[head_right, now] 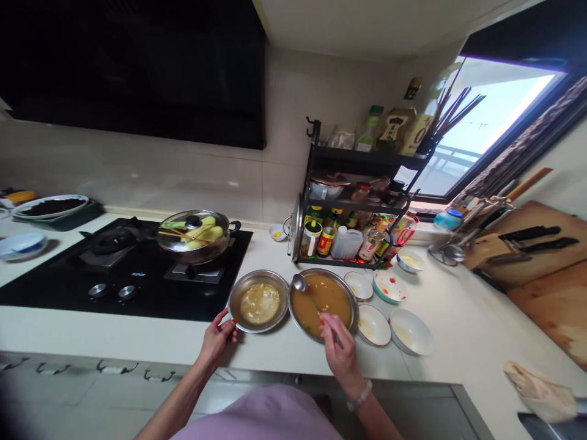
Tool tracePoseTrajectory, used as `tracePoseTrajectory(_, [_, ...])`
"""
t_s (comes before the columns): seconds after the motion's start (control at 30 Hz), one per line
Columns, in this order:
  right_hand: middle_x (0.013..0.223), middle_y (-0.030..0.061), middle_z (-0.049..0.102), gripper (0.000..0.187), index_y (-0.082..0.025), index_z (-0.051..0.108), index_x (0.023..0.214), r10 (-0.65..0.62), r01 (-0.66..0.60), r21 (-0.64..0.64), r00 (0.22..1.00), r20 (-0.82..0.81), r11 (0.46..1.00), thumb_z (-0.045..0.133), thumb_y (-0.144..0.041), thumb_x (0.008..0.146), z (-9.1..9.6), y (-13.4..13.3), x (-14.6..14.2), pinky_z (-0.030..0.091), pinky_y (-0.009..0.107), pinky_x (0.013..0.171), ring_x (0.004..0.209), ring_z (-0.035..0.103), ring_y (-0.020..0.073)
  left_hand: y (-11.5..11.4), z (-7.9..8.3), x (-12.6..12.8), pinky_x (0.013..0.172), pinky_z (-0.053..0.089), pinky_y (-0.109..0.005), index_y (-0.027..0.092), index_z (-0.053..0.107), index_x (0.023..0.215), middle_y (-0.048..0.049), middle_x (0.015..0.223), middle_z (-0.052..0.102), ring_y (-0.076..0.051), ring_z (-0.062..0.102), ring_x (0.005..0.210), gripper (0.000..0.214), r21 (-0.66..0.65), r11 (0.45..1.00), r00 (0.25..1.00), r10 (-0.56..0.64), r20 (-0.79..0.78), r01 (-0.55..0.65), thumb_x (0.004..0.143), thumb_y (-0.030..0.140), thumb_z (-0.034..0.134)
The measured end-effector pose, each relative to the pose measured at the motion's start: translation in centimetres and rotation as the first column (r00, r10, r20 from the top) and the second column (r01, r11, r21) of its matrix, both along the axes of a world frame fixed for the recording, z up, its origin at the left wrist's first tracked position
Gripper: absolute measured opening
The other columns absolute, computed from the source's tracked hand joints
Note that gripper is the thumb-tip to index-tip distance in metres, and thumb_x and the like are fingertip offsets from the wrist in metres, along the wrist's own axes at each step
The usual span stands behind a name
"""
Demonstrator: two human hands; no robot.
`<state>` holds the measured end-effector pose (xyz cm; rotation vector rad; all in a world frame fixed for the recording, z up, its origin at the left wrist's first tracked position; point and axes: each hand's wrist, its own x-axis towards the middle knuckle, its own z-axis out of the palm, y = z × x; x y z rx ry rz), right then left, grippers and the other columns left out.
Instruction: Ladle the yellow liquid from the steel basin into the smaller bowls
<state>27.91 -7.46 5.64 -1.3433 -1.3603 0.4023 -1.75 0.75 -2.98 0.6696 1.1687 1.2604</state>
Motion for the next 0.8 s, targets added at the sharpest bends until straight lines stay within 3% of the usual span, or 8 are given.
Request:
tracePoseTrajectory(0.1, [0.085,0.0068,0.067,0.025,-0.019,0.067,0.099,-0.112,0.110,-0.034,0.991,-0.072,0.993,0.058,-0.032,0.081,-1.0,-0.3,1.5,0.054,0.029,0.060,0.064,0.061,0.0151,0.0,-0.2,-0.1,0.041,0.040,-0.019,0.012,0.040,0.121,0.0074,0.048,0.054,-0.010,0.051,0.042,0.070,0.002,1.000,1.000,-0.005,-0.007,0.005,0.062,0.030,0.073])
tracePoseTrajectory(0.37, [0.070,0.0053,0.067,0.035,-0.014,0.065,0.095,-0.241,0.198,-0.206,0.948,-0.208,0.958,0.059,-0.044,0.077,-2.1,-1.0,2.4,0.052,0.030,0.057,0.055,0.060,0.0154,-0.1,0.2,0.0,0.041,0.041,-0.019,0.013,0.041,0.120,0.0067,0.050,0.056,-0.010,0.050,0.043,0.071,-0.009,1.000,1.000,-0.006,-0.019,0.006,0.060,0.031,0.074])
tracePoseTrajectory(0.6, [0.059,0.0028,0.065,0.034,-0.015,0.063,0.088,-0.424,0.319,-0.296,0.793,-0.438,0.900,0.064,-0.044,0.070,-1.3,-0.2,3.2,0.050,0.030,0.050,0.052,0.061,0.0180,-0.2,0.7,0.1,0.041,0.040,-0.019,0.013,0.042,0.119,0.0068,0.049,0.055,-0.010,0.051,0.042,0.070,-0.015,1.000,1.000,0.001,-0.030,-0.002,0.059,0.031,0.074])
tracePoseTrajectory(0.8, [0.059,0.0036,0.066,0.030,-0.016,0.063,0.083,-0.425,0.311,-0.292,0.719,-0.550,0.904,0.067,-0.041,0.067,0.2,0.0,3.2,0.047,0.028,0.043,0.052,0.061,0.0190,-0.2,0.7,0.2,0.040,0.040,-0.019,0.012,0.042,0.121,0.0069,0.049,0.055,-0.010,0.051,0.041,0.070,-0.024,1.000,1.000,0.016,-0.017,-0.016,0.060,0.029,0.074])
